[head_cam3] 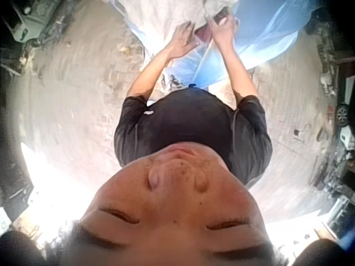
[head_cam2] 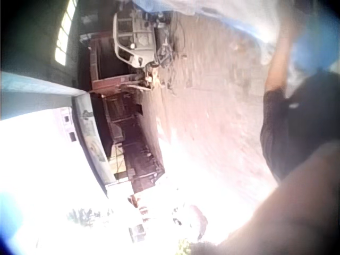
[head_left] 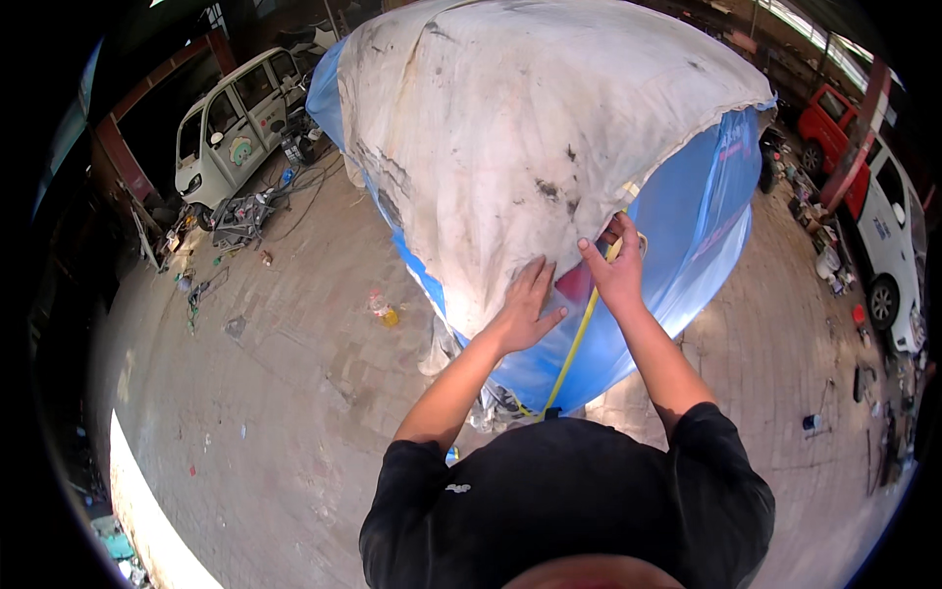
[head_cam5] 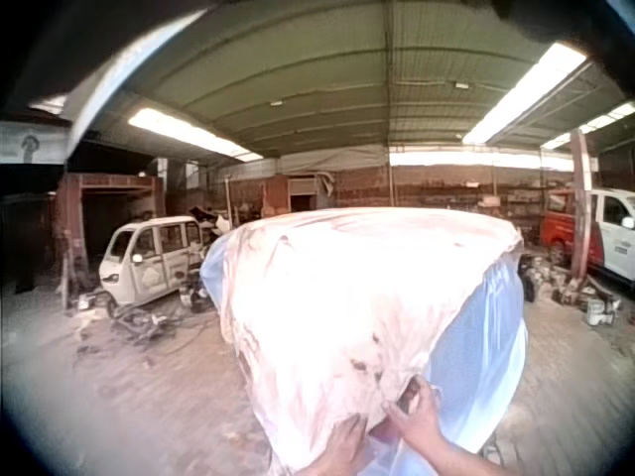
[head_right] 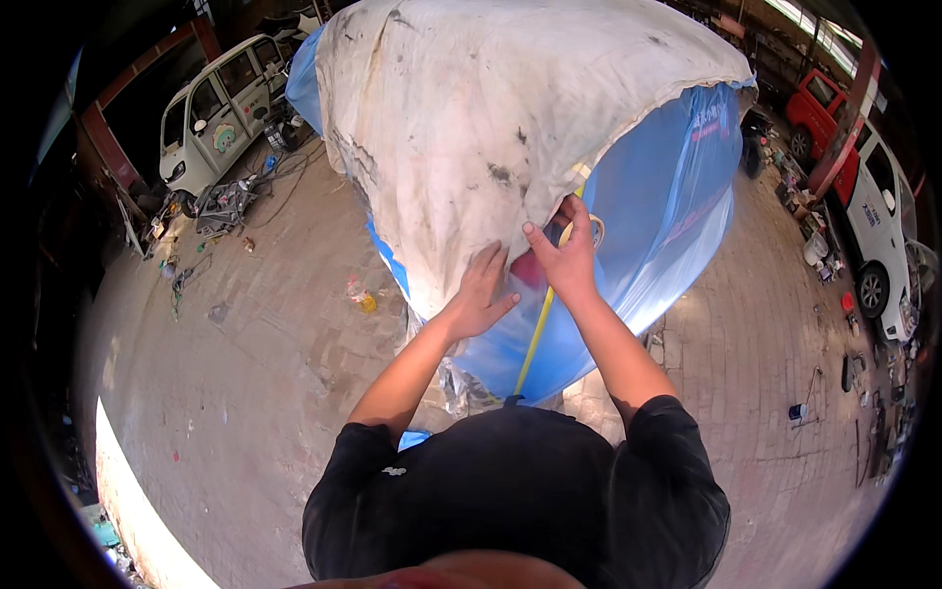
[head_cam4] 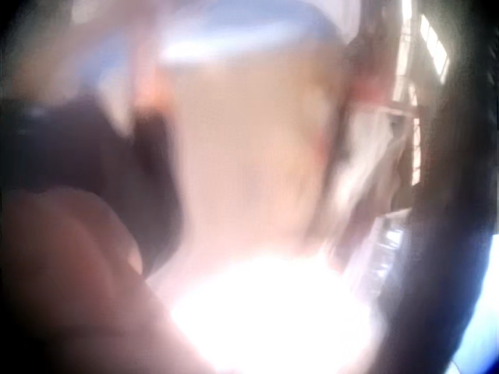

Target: The person secures a blue plastic sheet and a beige tarp over a car using masking tape. They walk around the vehicle, smoothing the plastic and applying strips of tape to hold the cover in place.

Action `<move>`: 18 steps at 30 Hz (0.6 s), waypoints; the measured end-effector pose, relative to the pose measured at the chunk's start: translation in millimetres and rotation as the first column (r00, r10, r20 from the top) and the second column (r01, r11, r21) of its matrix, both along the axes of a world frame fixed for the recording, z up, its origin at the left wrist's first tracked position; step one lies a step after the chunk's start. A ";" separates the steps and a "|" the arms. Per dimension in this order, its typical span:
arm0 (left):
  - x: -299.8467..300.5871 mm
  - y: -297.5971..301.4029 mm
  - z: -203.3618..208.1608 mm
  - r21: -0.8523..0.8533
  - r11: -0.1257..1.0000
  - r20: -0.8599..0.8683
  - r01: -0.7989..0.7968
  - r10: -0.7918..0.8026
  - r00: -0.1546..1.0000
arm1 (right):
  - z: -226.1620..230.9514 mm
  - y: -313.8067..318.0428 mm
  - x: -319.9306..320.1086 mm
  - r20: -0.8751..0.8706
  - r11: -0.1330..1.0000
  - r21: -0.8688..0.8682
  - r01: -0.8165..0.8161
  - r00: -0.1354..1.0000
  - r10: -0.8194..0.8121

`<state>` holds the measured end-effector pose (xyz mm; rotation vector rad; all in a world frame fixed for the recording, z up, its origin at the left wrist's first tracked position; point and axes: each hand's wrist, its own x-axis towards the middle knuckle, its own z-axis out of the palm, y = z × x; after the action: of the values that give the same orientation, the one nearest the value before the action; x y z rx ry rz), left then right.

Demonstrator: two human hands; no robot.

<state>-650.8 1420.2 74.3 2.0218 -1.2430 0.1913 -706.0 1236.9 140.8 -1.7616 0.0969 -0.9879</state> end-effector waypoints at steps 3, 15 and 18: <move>-19.7 -1.5 -34.5 0.018 1.000 0.065 0.014 -0.016 0.998 | -15.4 -12.6 13.0 -0.061 0.996 0.022 0.092 0.994 -0.090; -43.4 -1.8 -88.2 -0.103 0.906 -0.155 -0.411 0.394 0.906 | -25.9 -104.4 40.9 -0.025 0.927 0.025 0.375 0.927 -0.374; -51.6 -15.0 -99.0 -0.081 0.923 -0.256 -0.375 0.345 0.903 | -19.7 -112.6 34.5 -0.036 0.924 0.020 0.381 0.924 -0.380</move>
<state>-702.4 1405.2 -24.8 2.0767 -0.6831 0.1929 -671.5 1124.3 121.1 -1.7692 0.4872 -1.2288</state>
